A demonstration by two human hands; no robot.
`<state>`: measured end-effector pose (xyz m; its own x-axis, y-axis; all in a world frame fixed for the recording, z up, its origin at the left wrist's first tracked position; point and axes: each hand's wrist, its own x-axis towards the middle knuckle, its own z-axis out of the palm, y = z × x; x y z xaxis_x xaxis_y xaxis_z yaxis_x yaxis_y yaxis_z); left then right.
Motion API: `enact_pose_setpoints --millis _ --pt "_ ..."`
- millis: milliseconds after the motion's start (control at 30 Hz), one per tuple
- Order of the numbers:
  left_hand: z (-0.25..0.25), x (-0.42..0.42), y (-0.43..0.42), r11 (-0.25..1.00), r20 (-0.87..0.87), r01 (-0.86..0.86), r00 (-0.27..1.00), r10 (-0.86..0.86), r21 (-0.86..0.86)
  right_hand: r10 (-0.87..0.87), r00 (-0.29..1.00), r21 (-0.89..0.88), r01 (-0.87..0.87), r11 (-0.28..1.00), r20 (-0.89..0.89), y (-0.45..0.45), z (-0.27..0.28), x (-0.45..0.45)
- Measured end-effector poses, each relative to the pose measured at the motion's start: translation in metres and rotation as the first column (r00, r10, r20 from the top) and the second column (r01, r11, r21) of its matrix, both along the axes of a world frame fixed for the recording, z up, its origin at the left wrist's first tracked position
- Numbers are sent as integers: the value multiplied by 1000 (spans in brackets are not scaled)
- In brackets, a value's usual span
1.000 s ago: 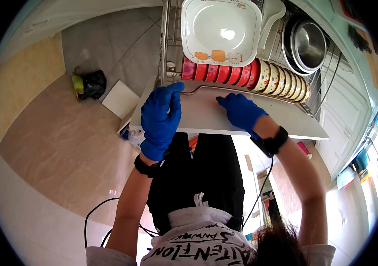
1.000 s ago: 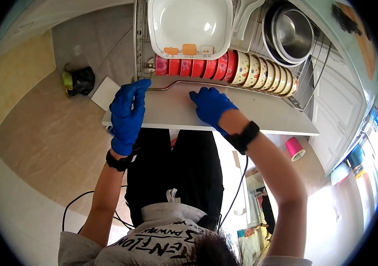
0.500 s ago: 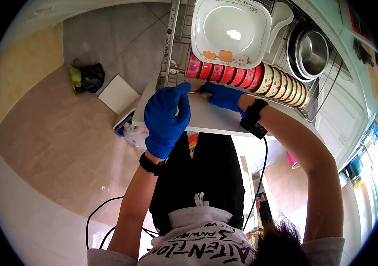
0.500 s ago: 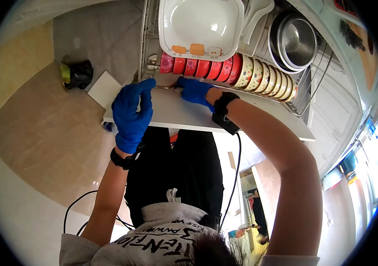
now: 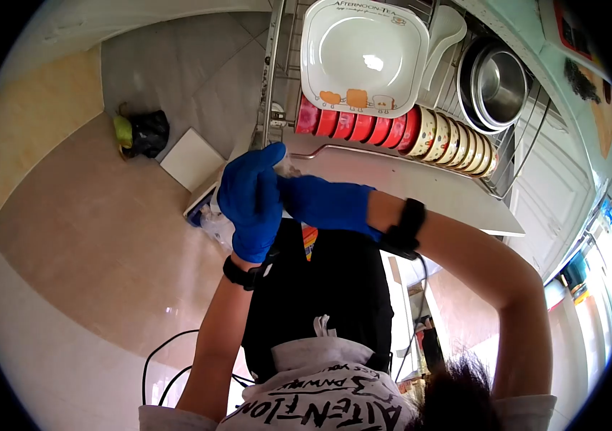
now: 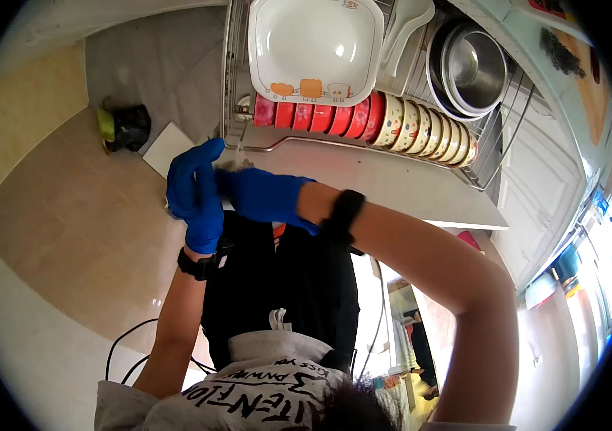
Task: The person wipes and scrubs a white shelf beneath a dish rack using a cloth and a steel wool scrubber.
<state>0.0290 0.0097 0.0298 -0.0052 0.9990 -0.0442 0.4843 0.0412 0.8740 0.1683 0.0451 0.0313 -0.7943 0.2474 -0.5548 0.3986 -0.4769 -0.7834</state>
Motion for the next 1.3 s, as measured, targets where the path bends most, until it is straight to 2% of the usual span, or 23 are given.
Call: enact_pose_setpoints --millis 33,100,167,267,367,400,467,533,600,667,700,733,800,867,933,967,1000,1067,1133,1167,1200,1233,1300 --pt "0 0 0 999 12 -17 1000 17 32 -30 999 45 28 999 32 -1 12 9" --pt "-2 0 -3 996 45 -56 998 53 65 -126 989 94 132 987 -72 -21 15 36" --pt "-1 0 -3 993 101 -105 990 99 53 -145 989 -220 143 965 3 -15 31 69" --pt "2 -1 -3 984 181 -179 968 175 7 -202 979 -188 203 961 24 -20 29 114" --pt "-5 -2 -3 968 244 -250 938 246 -16 -362 877 -417 472 777 318 -16 38 128" --pt "-7 -3 -3 958 278 -286 919 279 -16 -361 876 -414 471 779 319 -20 34 131" --pt "-5 -6 -3 950 340 -311 893 296 -11 -390 788 -320 568 759 476 -27 22 135" --pt "4 -12 1 904 398 -413 815 420 -108 -382 794 -261 540 800 473 -24 25 130" --pt "15 -27 7 914 326 -403 859 395 -47 -433 806 -283 560 779 403 -22 30 123" --pt "20 -42 10 892 265 -452 861 434 8 -415 808 -318 559 766 419 -22 30 123" --pt "22 -49 9 875 225 -482 849 478 -40 -452 783 -345 603 719 427 -21 34 119" --pt "22 -59 8 874 220 -484 849 479 -35 -486 756 -371 645 668 438 -21 38 116" --pt "19 -73 5 930 186 -368 914 360 7 -501 767 -391 638 664 401 -23 46 112" --pt "20 -76 1 931 198 -364 912 359 -14 -494 848 -52 512 857 193 -32 45 112" --pt "25 -75 -2 932 209 -359 909 359 -41 -494 847 -133 522 842 199 -21 63 101" --pt "31 -71 -2 948 239 -310 917 318 -72 -615 759 -357 647 674 214 -20 68 96" --pt "36 -66 0 961 270 -259 923 276 -98 -711 652 -550 707 445 263 -19 71 91" --pt "45 -54 2 954 295 -273 908 298 -124 -704 674 -544 686 483 226 -16 77 85" --pt "58 -45 4 954 437 -179 858 271 -240 -695 693 -533 667 520 190 -14 81 78" --pt "65 -41 10 981 228 -106 963 142 -163 -641 746 -464 638 614 179 -14 82 74" --pt "62 -40 11 998 190 -18 981 28 -56 -582 795 -391 598 700 174 -14 84 69" --pt "64 -38 13 998 140 54 989 -51 -13 -460 884 -178 467 866 83 -5 94 63" --pt "74 -31 17 992 85 126 988 -128 28 -461 885 -220 462 859 61 -6 94 55"
